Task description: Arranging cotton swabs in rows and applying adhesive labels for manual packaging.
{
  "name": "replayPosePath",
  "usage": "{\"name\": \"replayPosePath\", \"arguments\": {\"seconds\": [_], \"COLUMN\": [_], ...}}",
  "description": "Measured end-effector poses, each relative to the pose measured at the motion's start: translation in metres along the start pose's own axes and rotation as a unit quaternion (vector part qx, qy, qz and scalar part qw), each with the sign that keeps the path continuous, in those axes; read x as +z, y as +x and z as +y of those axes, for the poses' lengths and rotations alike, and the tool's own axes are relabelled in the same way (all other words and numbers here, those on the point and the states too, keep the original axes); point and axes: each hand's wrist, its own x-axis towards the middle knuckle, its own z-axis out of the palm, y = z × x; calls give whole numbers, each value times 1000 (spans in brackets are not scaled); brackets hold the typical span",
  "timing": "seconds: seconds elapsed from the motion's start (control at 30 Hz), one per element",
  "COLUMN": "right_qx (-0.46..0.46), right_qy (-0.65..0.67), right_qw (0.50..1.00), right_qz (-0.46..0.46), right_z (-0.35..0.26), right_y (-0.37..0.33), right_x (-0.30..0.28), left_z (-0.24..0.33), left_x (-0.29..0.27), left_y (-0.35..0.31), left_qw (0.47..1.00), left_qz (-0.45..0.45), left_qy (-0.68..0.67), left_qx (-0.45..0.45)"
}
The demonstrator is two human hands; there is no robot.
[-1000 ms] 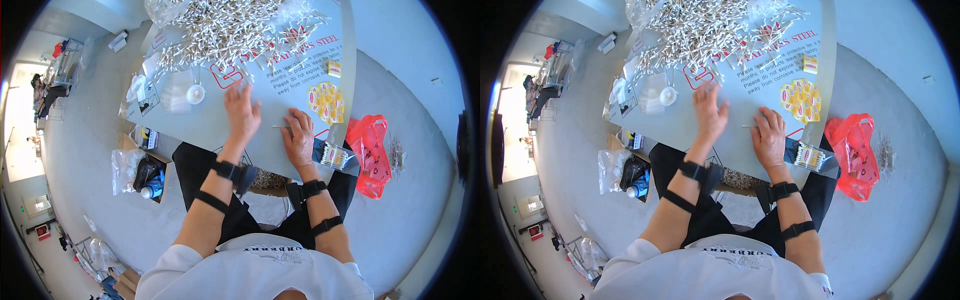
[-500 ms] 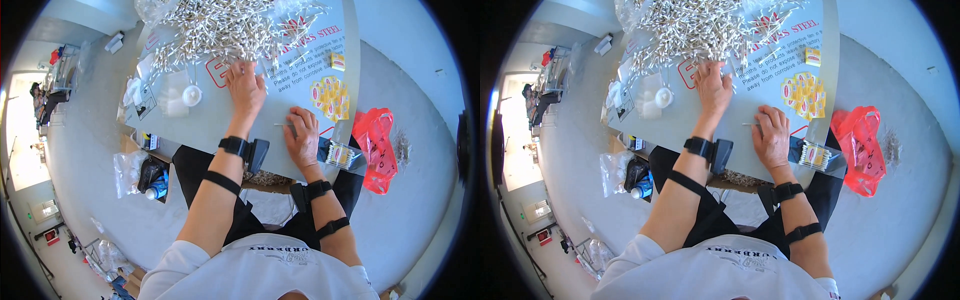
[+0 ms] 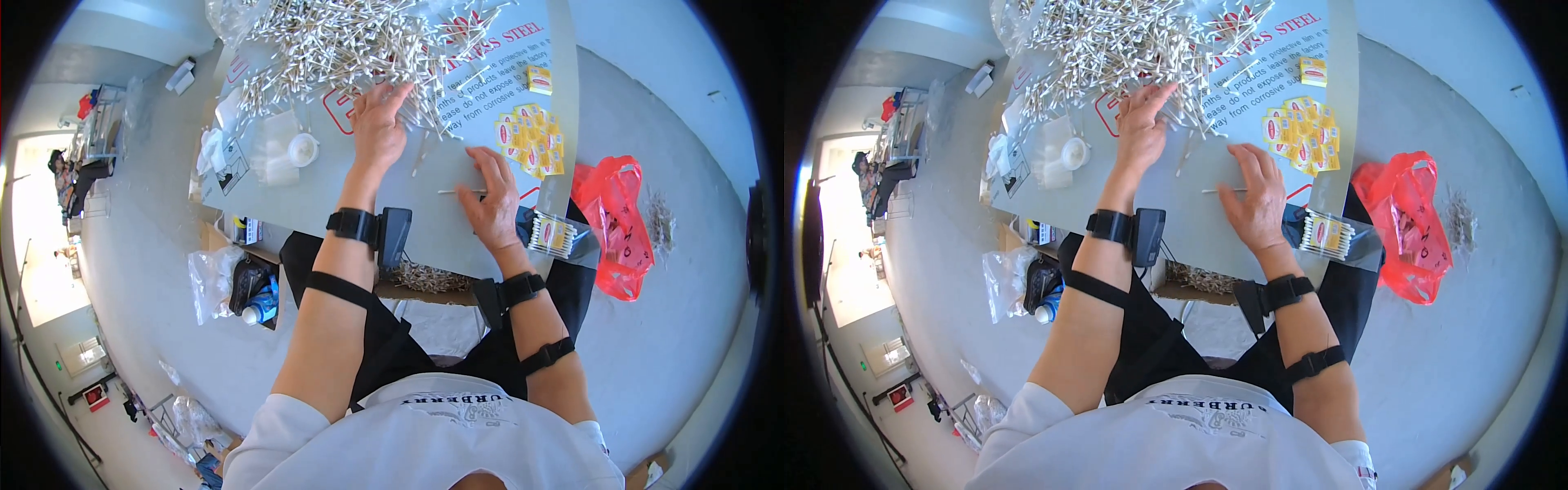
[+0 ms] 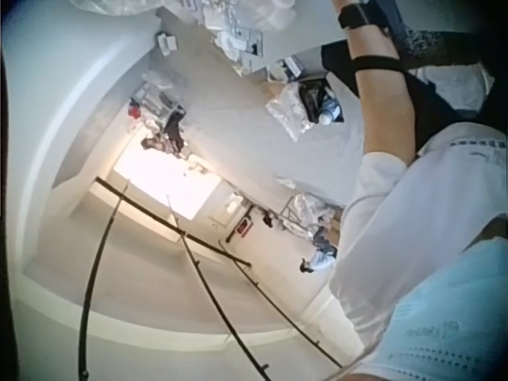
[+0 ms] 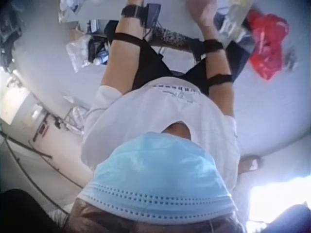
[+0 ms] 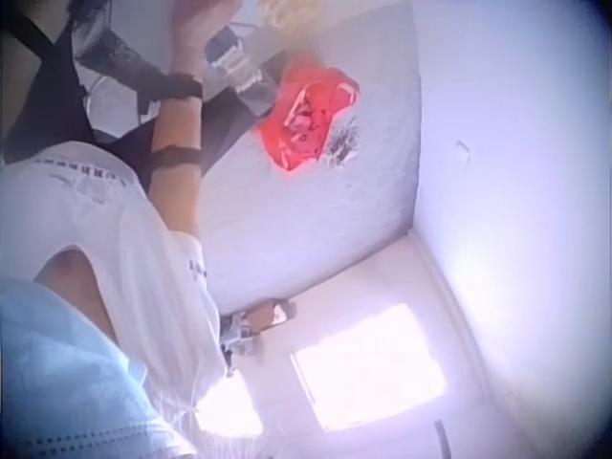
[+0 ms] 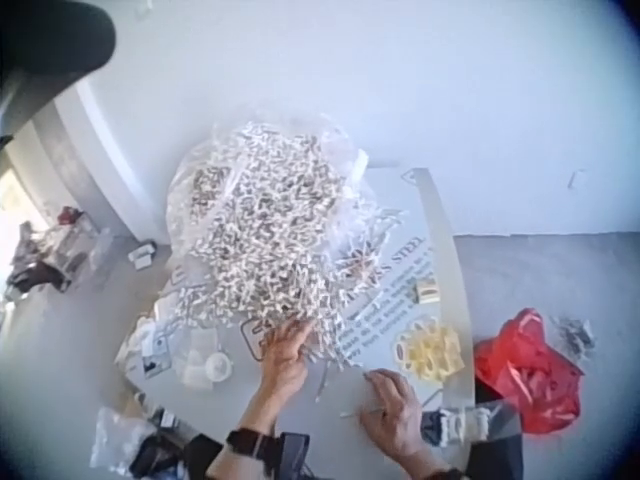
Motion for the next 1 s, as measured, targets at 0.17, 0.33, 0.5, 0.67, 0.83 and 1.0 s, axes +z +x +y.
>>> {"name": "replayPosePath", "arguments": {"seconds": [0.17, 0.33, 0.5, 0.67, 0.83, 1.0], "right_qx": [-46, -60, -39, -34, -42, -22], "right_qy": [-101, -153, -121, -88, -100, -92], "right_qw": [994, 985, 991, 996, 993, 995], "right_qz": [18, -45, -36, 0, -35, -24], "right_z": [2, 8, 8, -5, 0, -1], "right_y": [34, 42, 8, -8, -13, -8], "right_x": [13, 18, 8, 0, -7, -4], "left_z": [12, 1, 5, 11, 28, 22], "left_x": [6, 8, 2, -1, -4, -7], "left_y": [-8, -28, -41, -28, -38, -42], "left_qw": [999, 989, 989, 985, 997, 981], "left_qz": [10, 103, 123, 158, 57, 106], "left_qy": [-38, -105, -73, -57, -5, -161], "left_qx": [-14, 9, -37, -48, -45, 11]}}
